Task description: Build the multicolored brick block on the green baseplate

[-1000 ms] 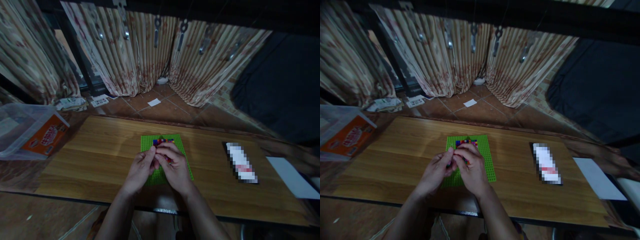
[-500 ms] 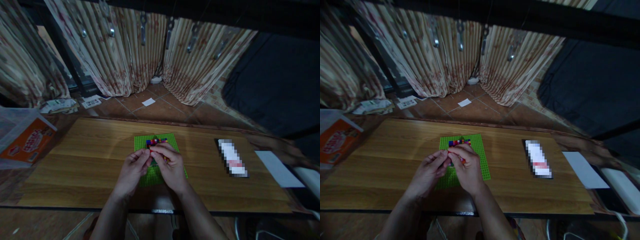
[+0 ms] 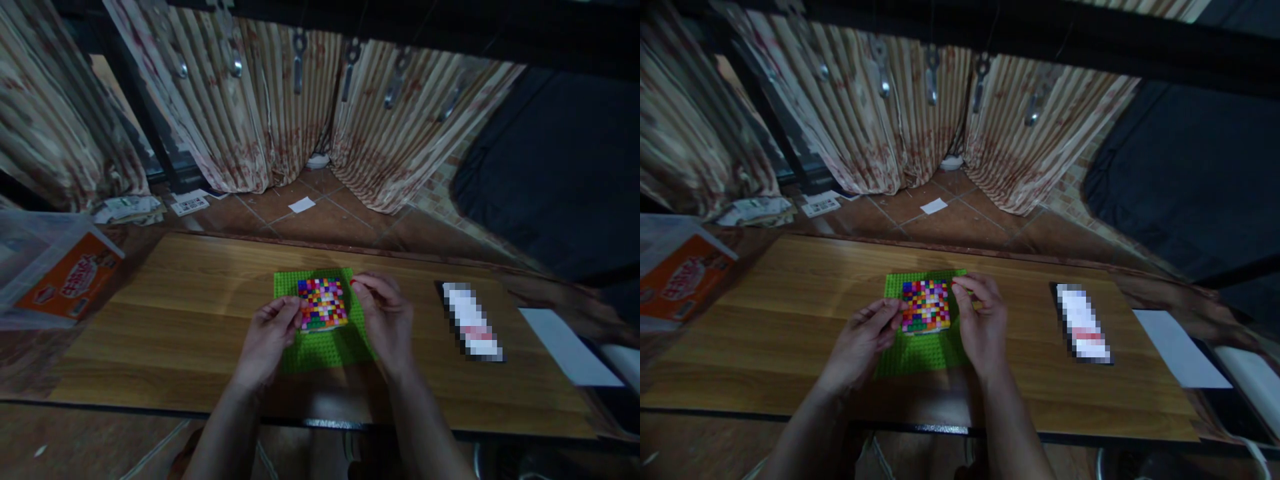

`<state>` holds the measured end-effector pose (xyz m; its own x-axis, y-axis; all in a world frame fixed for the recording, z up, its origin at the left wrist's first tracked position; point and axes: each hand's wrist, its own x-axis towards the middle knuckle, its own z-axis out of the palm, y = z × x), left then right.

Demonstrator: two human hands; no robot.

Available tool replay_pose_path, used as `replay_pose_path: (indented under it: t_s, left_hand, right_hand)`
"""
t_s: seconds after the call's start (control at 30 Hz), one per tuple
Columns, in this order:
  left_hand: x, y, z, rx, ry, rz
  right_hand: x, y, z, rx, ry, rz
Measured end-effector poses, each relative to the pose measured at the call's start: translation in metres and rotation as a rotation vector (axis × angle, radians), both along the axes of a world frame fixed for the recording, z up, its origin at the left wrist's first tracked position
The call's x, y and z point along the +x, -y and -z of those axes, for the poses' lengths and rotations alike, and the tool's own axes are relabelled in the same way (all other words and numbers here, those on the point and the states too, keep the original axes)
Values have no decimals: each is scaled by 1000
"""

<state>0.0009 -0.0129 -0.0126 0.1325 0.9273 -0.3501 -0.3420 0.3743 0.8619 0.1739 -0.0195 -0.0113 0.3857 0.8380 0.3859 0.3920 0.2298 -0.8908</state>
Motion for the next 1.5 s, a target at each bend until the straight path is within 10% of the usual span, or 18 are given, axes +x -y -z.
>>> replay_pose_path:
  t_s: [0.67,1.5]
  left_hand:
    - [1,-1,-2,-16,-7,21]
    - [2,0,-1,-12,-17,18]
  right_hand:
    - [-3,-3,12,-100,269,-128]
    - [-8,-11,25,-246,-228,-47]
